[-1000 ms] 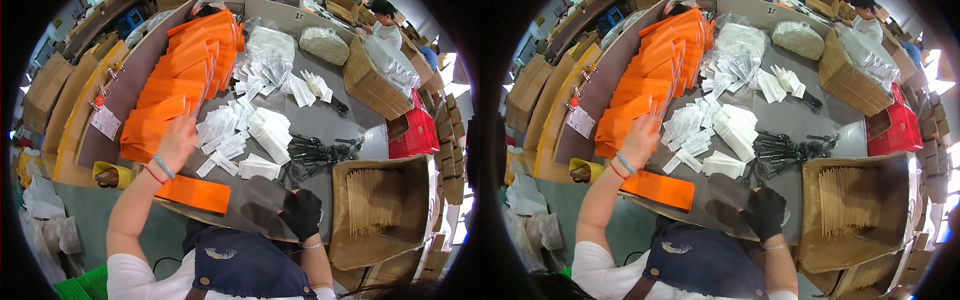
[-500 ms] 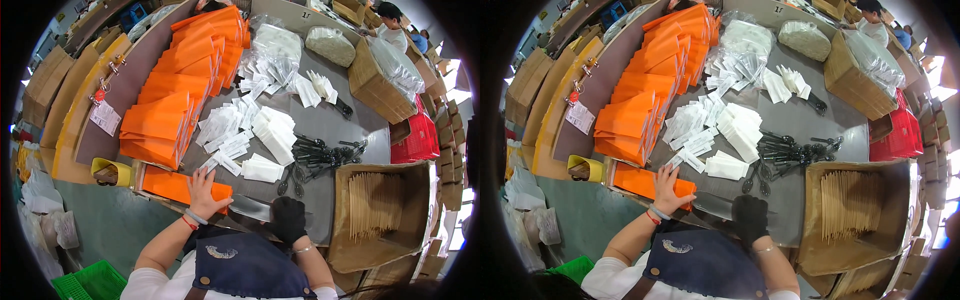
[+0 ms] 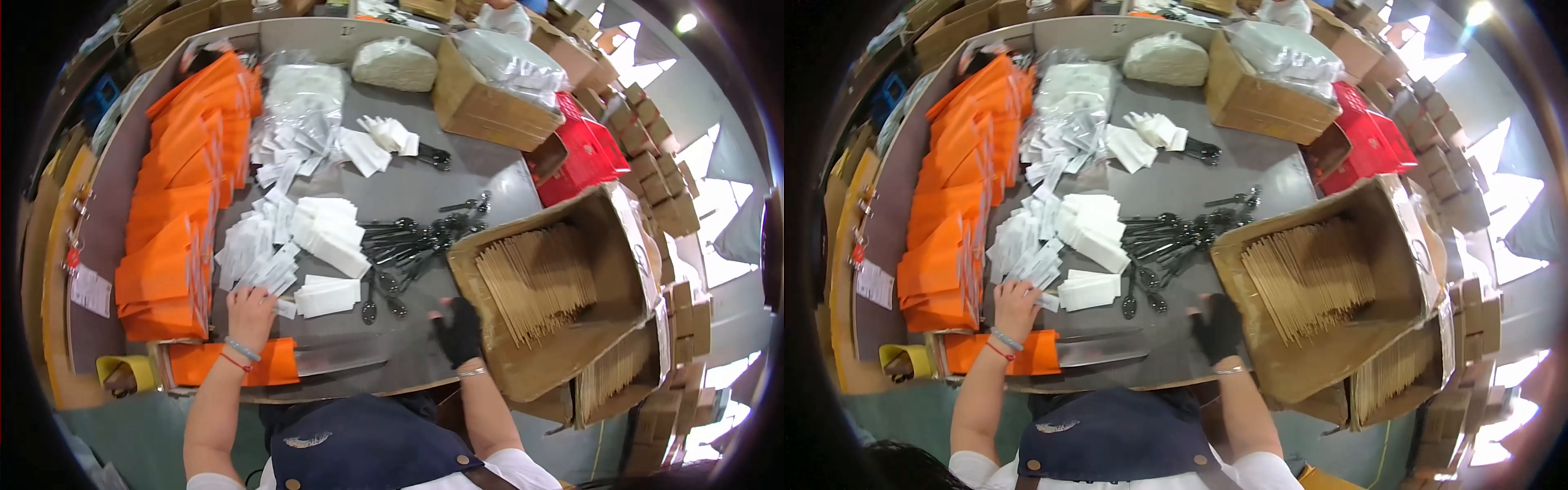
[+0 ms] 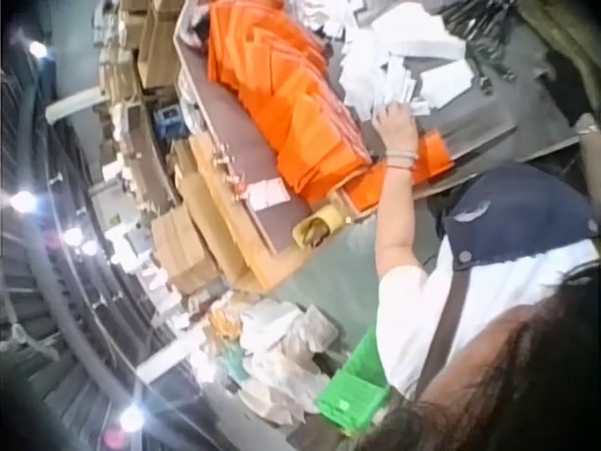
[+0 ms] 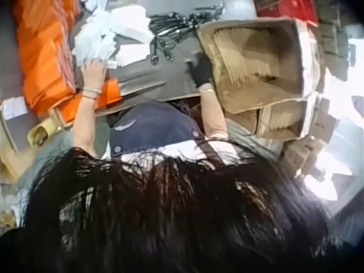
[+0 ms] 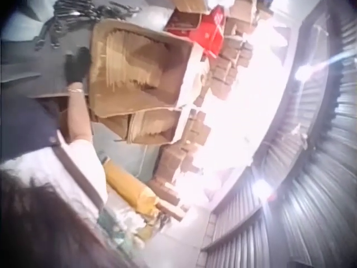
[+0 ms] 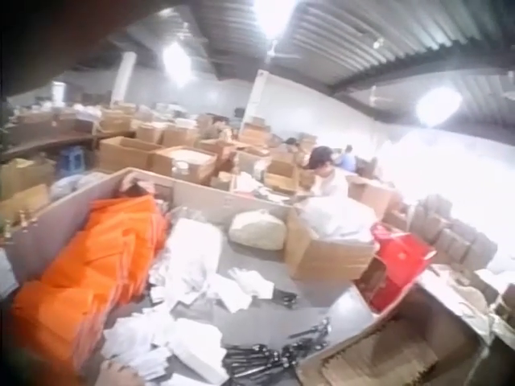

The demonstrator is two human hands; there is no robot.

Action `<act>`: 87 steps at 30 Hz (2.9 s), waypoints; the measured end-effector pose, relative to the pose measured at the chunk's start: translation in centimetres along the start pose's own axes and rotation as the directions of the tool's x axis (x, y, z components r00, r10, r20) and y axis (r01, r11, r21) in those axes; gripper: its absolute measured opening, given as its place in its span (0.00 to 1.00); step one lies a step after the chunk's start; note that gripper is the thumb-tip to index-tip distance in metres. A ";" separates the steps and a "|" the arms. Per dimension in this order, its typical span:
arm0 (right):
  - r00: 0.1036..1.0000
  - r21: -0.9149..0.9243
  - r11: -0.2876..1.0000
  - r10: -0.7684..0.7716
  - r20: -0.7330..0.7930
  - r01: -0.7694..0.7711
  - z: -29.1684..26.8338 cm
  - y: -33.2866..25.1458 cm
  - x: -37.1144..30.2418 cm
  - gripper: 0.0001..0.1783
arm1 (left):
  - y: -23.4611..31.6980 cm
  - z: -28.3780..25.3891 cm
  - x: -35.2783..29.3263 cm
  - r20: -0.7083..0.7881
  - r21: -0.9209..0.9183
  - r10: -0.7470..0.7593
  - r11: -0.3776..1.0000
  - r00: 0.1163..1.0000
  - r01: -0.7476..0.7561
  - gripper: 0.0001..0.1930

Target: Packaging items into paper sleeves using a wooden rod to assist in the process.

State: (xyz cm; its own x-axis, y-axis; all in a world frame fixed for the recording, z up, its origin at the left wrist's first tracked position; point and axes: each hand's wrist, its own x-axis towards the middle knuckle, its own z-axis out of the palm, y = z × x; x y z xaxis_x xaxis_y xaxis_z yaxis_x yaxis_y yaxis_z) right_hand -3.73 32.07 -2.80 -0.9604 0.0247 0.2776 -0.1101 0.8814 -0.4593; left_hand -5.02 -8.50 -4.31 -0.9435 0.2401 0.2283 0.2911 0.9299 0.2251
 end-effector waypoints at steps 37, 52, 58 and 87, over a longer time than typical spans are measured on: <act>0.975 0.208 0.977 0.008 0.221 -0.056 1.5 -3.7 0.6 0.18 | 7.2 1.5 3.7 0.111 -0.331 -0.104 0.934 0.988 0.135 0.24; 0.944 0.523 0.789 0.232 0.233 -0.323 -1.9 -1.6 -0.6 0.10 | 8.5 -1.9 1.7 0.404 -0.733 -0.053 0.579 0.913 0.358 0.15; 0.795 0.626 0.544 0.136 0.592 -0.559 -1.4 -4.6 0.3 0.11 | 9.6 -2.4 -1.6 0.110 -0.339 0.134 0.936 0.985 -0.089 0.18; 0.674 0.365 0.847 -0.529 0.515 0.386 4.7 -9.7 -1.8 0.17 | 7.8 -2.2 -4.6 0.153 -0.366 0.132 0.928 0.979 -0.068 0.38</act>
State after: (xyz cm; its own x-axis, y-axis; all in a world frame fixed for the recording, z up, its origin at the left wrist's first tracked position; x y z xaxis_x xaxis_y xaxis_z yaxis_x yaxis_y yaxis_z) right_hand -2.12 21.26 -2.82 -0.7210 -0.6929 -0.0046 -0.5575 0.5841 -0.5899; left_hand 1.90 -2.98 -1.54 -0.9100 0.4004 0.1080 0.3918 0.7449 0.5400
